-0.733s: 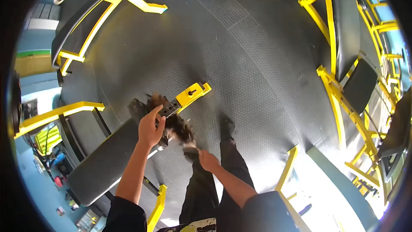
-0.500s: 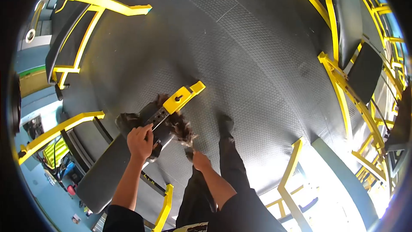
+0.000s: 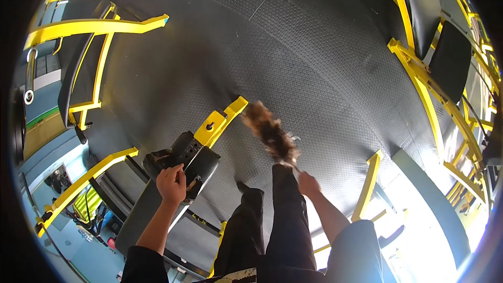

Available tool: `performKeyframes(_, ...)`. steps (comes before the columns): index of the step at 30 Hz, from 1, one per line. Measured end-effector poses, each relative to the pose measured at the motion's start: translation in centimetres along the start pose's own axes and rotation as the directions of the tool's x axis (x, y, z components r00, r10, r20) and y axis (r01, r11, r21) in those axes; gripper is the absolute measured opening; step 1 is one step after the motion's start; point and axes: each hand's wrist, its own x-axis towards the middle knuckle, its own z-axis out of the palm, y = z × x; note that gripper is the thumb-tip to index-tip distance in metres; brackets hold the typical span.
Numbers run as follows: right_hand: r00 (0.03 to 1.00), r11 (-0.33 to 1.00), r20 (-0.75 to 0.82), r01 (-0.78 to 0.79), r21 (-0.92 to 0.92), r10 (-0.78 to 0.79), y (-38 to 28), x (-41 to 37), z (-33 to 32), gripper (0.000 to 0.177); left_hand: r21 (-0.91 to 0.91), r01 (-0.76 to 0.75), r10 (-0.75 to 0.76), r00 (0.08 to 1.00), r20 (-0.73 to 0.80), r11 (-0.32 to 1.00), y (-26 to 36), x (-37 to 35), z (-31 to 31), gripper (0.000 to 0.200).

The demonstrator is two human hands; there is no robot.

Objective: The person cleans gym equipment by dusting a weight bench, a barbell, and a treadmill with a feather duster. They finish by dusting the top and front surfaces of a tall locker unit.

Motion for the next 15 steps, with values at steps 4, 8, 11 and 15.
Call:
performKeyframes(4,0.962,0.941,0.007,0.267,0.206,-0.274,-6.1,7.7,8.0,0.045,0.005,-0.035,0.035,0.999,0.021,0.999,-0.2,0.2,0.4,0.016)
performKeyframes(8,0.995,0.978,0.061,-0.088,0.189,0.077,-14.4,12.4,6.3,0.047,0.038,-0.030,0.028,0.998,0.047,0.999,0.1,0.0,0.3,0.016)
performKeyframes(11,0.989,0.973,0.063,-0.146,0.180,0.137,-16.2,14.9,6.4,0.046,0.034,-0.003,0.002,0.999,0.040,0.999,-0.2,0.0,0.6,0.015)
performKeyframes(15,0.998,0.999,0.053,0.021,-0.050,-0.019,-12.2,18.9,6.6,0.045,0.014,-0.016,0.016,1.000,0.008,1.000,0.0,0.6,0.2,0.015)
